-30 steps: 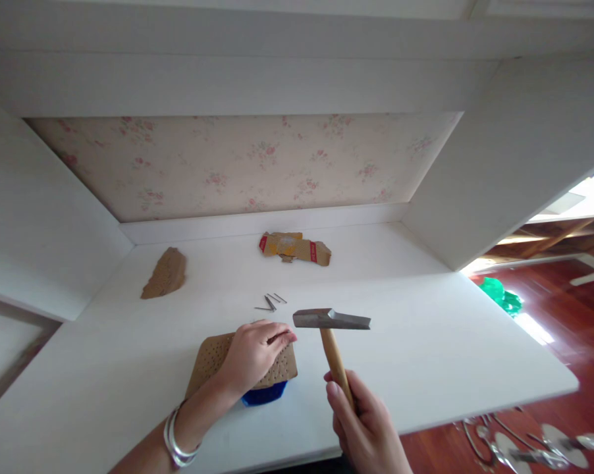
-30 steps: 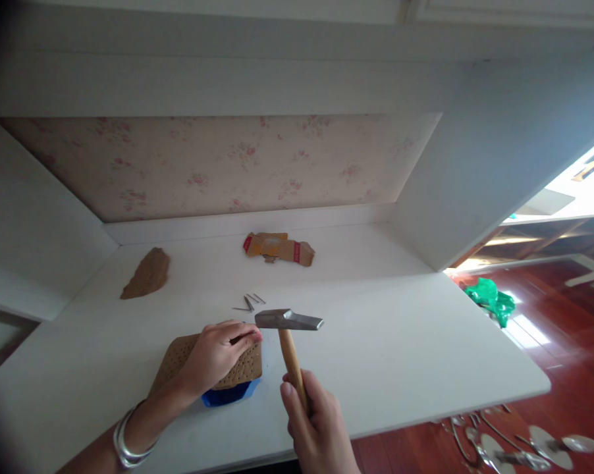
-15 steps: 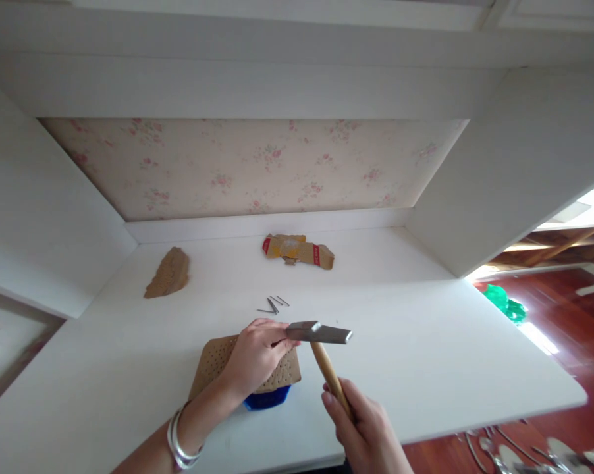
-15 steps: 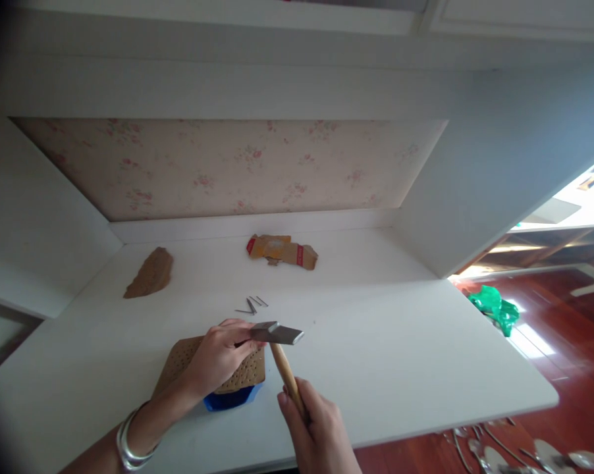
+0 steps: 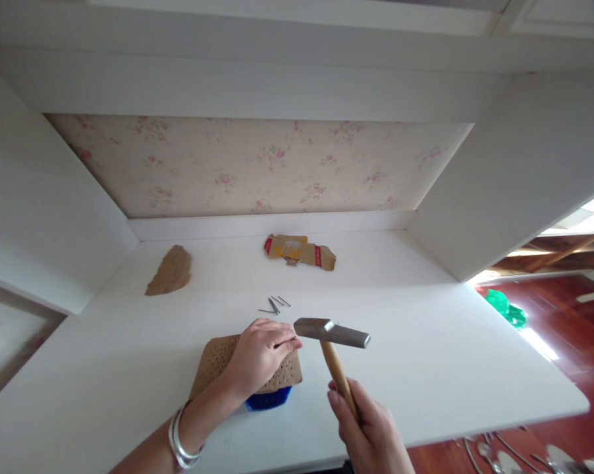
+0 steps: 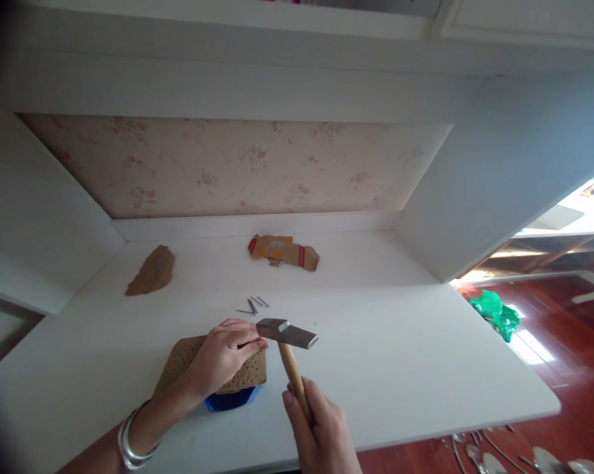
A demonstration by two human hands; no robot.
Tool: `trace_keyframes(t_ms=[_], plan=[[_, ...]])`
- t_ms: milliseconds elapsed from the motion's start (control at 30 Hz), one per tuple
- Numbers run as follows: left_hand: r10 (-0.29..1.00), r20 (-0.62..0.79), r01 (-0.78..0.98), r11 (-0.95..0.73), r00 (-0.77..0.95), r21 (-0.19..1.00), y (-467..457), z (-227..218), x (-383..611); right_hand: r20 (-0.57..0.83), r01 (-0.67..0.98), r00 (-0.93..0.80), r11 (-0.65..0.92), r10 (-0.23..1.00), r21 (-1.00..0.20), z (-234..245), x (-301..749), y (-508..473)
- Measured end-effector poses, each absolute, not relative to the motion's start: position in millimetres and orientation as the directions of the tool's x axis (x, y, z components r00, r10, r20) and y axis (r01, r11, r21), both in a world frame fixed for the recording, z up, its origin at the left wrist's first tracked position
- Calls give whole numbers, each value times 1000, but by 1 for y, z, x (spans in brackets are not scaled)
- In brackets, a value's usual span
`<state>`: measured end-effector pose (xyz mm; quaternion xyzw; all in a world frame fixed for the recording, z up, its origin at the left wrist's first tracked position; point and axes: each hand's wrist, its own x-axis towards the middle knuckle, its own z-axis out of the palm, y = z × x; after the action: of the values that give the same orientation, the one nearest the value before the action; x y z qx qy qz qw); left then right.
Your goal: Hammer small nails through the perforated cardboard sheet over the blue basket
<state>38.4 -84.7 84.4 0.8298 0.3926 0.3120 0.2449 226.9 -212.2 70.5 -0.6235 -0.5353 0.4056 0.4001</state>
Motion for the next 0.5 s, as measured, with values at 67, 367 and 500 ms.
trace_keyframes(t_ms=[67, 367, 500], plan=[[811, 332, 513, -568, 481, 644, -85, 82, 38, -40, 366, 70, -63, 997, -928, 70, 227, -212], [822, 309, 547, -555, 479, 627, -86, 85, 38, 20, 405, 79, -14, 997, -914, 68, 225, -210], [819, 304, 532, -554, 487, 641, -86, 83, 38, -24, 381, 107, -63, 994, -922, 67, 225, -211]])
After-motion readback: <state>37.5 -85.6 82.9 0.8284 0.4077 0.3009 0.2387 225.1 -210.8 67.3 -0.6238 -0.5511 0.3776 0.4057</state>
